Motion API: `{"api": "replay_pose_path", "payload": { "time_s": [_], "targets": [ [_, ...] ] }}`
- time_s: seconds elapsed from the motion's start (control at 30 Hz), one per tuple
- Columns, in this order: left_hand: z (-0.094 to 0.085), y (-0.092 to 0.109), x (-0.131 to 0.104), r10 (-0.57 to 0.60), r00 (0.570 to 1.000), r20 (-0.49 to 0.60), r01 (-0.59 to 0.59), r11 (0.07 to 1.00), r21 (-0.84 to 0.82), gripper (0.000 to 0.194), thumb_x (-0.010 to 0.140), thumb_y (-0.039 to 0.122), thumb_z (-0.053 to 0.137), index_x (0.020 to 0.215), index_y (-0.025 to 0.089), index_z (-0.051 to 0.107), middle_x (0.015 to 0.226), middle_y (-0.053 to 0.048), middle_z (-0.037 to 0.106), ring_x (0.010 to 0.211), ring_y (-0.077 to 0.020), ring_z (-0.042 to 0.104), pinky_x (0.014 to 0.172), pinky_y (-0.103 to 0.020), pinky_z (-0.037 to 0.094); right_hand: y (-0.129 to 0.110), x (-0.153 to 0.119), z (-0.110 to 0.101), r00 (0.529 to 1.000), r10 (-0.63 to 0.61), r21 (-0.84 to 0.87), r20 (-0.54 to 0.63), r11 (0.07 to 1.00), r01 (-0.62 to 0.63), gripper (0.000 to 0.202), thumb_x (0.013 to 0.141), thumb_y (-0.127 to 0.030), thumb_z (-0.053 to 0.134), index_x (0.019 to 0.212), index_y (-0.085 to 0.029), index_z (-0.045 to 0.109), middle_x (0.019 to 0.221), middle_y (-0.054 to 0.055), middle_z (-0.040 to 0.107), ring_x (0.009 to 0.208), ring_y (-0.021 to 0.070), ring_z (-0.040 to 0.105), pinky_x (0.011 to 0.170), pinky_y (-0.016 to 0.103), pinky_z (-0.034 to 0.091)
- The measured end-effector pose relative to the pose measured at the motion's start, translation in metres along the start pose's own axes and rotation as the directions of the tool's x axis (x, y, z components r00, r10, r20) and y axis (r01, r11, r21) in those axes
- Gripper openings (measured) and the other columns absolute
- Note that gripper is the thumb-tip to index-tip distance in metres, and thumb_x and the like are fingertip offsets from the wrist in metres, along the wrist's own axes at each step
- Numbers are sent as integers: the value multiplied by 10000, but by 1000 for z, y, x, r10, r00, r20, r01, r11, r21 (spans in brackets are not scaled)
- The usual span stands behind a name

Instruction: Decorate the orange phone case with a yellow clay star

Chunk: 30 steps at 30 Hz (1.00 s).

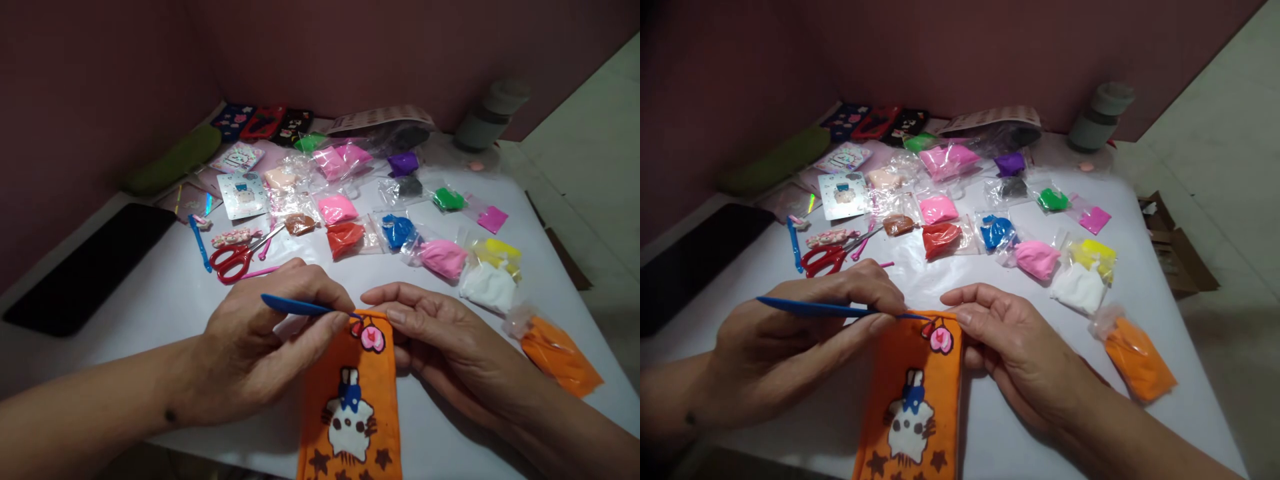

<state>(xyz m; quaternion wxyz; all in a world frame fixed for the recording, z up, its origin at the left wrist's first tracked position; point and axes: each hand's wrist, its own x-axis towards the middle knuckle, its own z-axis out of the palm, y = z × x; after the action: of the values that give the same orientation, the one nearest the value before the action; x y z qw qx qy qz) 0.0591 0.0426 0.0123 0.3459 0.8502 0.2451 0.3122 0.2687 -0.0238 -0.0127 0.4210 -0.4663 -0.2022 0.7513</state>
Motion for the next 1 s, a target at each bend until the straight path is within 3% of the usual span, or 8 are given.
{"api": "replay_pose_path", "payload": {
  "time_s": [1.0],
  "targets": [
    [1, -2, 1, -7, 999, 34, 6, 1000, 31, 142, 903, 104, 511, 924, 173, 633, 782, -19, 682, 699, -157, 647, 629, -278, 511, 1, 3, 1, 1000, 4, 2, 11, 1000, -4, 250, 827, -297, 746, 1011, -156, 652, 765, 23, 609, 604, 79, 455, 551, 204, 332]
  ]
}}
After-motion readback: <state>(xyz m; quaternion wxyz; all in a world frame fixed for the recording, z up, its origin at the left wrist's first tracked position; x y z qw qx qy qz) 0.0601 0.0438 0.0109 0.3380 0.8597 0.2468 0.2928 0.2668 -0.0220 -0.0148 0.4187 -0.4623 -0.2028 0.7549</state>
